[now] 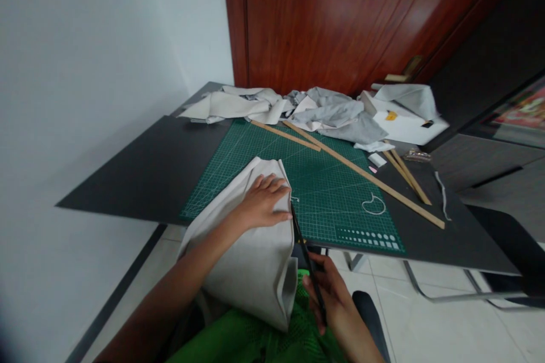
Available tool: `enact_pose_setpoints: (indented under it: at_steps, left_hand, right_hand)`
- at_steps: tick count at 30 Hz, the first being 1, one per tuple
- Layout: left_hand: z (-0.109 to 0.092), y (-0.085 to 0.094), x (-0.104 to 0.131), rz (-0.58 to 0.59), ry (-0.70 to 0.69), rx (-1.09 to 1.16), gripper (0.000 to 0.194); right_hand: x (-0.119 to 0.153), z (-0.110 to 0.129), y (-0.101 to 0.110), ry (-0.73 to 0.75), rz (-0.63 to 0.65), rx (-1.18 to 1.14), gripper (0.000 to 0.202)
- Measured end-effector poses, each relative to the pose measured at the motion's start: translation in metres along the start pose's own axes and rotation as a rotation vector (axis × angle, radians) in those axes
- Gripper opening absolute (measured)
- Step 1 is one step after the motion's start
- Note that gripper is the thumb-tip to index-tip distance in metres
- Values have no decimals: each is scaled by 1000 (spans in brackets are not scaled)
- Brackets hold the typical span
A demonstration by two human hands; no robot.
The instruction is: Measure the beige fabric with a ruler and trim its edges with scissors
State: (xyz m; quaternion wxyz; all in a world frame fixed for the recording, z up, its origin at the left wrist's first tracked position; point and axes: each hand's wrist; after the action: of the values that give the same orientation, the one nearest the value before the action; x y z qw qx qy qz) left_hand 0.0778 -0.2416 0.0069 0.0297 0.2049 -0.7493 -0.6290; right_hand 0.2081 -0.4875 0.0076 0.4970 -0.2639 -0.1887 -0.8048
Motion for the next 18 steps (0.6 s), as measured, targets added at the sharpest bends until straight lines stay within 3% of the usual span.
enact_pose_setpoints:
  at_steps: [6, 9, 14, 18]
  left_hand:
    - [-42, -6, 25, 24, 225, -24, 89]
    - [-52, -2, 27, 73, 285, -9, 92]
    - [-40, 17, 15, 149, 277, 6, 79]
    - [-19, 21, 8, 115, 180, -23, 66]
  right_hand:
    - [0, -10, 29, 80, 104, 166, 59]
    - [1, -24, 31, 202, 17, 270, 55]
    - [5, -40, 30, 381, -189, 715, 53]
    - [3, -41, 32, 511, -389, 1022, 51]
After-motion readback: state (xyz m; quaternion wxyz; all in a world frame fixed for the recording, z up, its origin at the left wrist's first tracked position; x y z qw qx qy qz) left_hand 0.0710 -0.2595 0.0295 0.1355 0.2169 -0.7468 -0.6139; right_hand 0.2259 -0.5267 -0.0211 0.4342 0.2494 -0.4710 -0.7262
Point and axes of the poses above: each hand's wrist, its own x-axis away from the middle knuckle, its own y-axis out of the back of the hand, z = x × y, and after that the axes turned 13 degrees about -y, right-handed
